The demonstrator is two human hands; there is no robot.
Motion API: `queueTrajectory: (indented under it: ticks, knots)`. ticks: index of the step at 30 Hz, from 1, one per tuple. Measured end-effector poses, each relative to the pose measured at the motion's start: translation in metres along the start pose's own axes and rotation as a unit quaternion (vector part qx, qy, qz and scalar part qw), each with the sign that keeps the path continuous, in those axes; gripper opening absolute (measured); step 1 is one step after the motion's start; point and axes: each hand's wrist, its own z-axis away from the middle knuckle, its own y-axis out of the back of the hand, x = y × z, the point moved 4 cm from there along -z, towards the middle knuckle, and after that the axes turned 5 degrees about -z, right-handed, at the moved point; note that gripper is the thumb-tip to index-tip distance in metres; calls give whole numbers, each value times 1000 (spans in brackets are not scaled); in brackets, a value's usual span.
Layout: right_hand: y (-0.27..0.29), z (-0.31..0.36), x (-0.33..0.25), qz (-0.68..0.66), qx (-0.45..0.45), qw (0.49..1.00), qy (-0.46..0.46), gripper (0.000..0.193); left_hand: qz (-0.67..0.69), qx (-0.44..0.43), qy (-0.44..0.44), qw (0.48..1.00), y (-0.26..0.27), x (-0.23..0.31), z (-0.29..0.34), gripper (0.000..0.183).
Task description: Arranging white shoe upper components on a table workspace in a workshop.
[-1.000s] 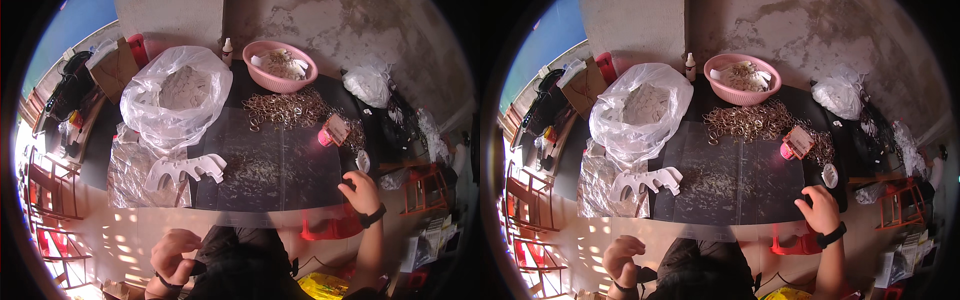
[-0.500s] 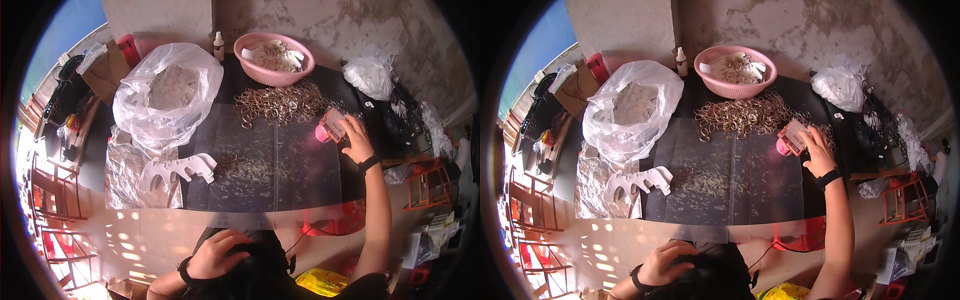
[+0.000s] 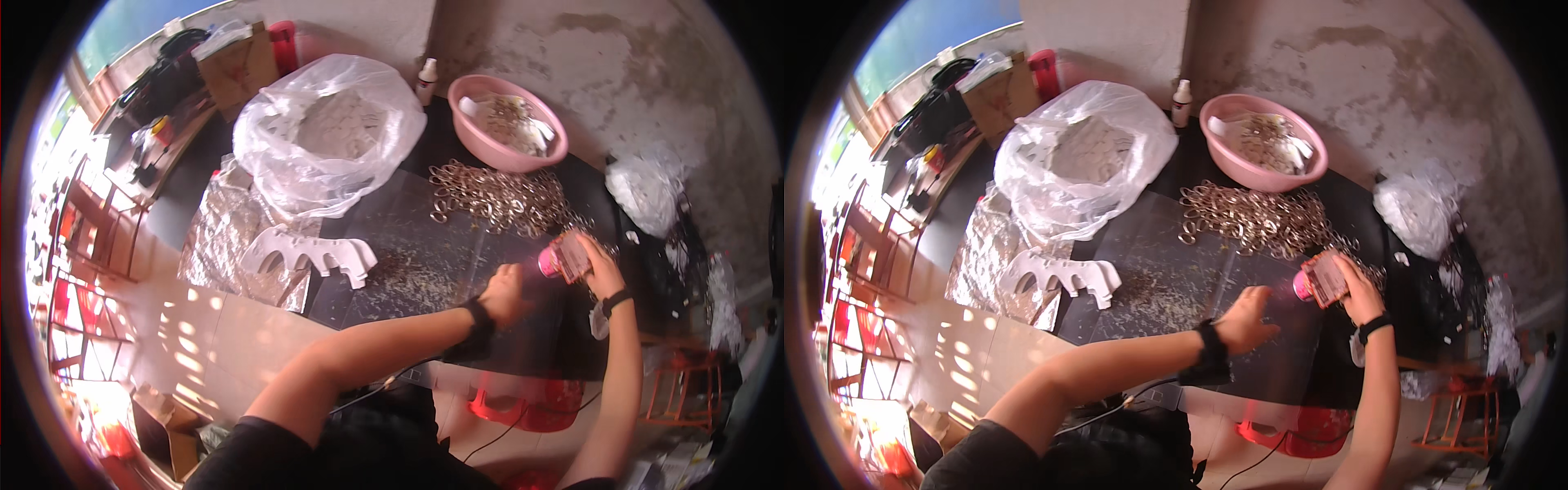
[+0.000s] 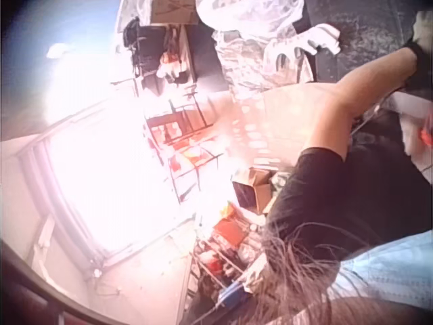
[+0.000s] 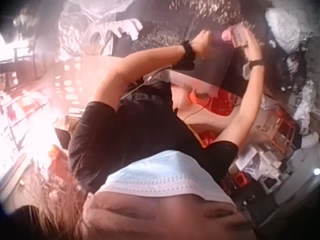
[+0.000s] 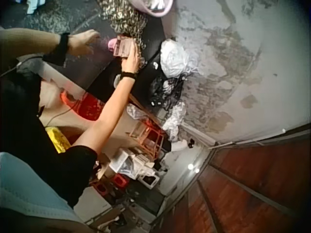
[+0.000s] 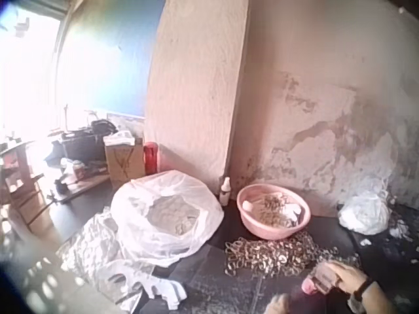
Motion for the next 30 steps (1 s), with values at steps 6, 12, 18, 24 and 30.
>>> queueTrajectory:
  ticks: [6,12,18,24,30]
  knots:
    - [0,1,-9,-45,-16,997,-54,66,33,99,-76,992,-41,-9,-53,79]
    - [-6,21,-37,-29,-37,994,-97,60,52,209,-194,957,-37,-4,-57,78]
    - [-8,35,-61,19,38,999,-31,51,29,118,-107,987,-34,-3,-55,93]
    - [-15,42,-54,115,52,992,2,35,10,173,-86,981,-33,0,-53,102]
    - [-7,36,-47,39,116,989,87,18,37,164,-75,983,-30,-4,-54,97]
